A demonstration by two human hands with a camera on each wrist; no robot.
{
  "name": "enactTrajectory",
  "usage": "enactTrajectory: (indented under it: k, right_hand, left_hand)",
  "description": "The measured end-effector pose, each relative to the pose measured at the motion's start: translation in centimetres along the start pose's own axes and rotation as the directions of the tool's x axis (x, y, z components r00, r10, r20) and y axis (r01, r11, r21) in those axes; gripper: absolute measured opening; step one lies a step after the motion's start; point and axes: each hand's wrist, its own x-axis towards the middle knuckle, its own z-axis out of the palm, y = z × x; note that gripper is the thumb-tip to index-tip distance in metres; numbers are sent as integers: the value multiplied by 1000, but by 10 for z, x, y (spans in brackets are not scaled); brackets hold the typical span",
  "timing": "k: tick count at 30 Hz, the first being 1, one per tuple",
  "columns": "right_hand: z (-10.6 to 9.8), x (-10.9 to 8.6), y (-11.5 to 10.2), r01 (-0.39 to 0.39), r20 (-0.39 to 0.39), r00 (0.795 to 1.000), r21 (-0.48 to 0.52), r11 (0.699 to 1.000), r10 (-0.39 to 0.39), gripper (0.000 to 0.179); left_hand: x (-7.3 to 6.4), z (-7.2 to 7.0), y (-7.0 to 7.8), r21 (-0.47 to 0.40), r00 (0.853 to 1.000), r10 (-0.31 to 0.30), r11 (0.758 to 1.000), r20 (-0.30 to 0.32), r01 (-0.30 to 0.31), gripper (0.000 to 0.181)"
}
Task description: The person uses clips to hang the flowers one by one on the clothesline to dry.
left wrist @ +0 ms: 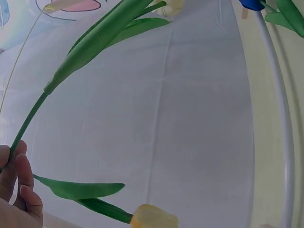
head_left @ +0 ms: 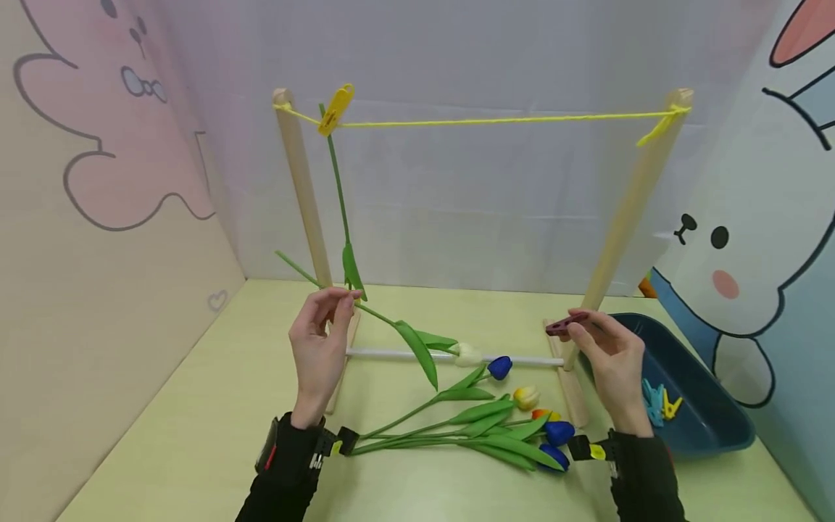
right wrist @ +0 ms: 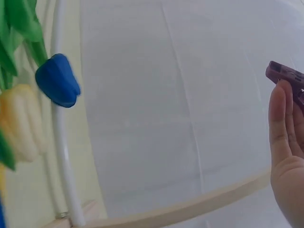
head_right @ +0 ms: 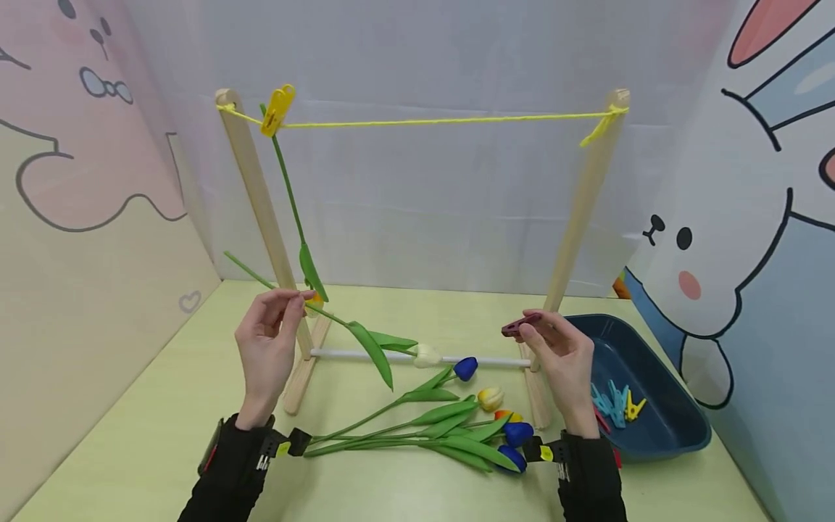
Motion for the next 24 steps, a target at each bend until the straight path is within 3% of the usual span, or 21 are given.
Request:
enactTrajectory:
  k: [9, 17, 24]
  right_hand:
    - [16, 26, -15, 55, 64, 997, -35, 998, -53, 22]
    - [27, 35, -21, 68, 103, 993, -70, 995, -61, 28]
    - [32, 50, -13, 141, 164, 978, -64, 988, -129, 27]
  left_hand:
    - [32, 15, 15, 17, 993, -38, 999, 110, 36, 16]
    - [44, 17, 14, 73, 980, -145, 988, 139, 136, 21]
    - [55, 18, 13, 131, 971, -140, 985, 196, 116, 33]
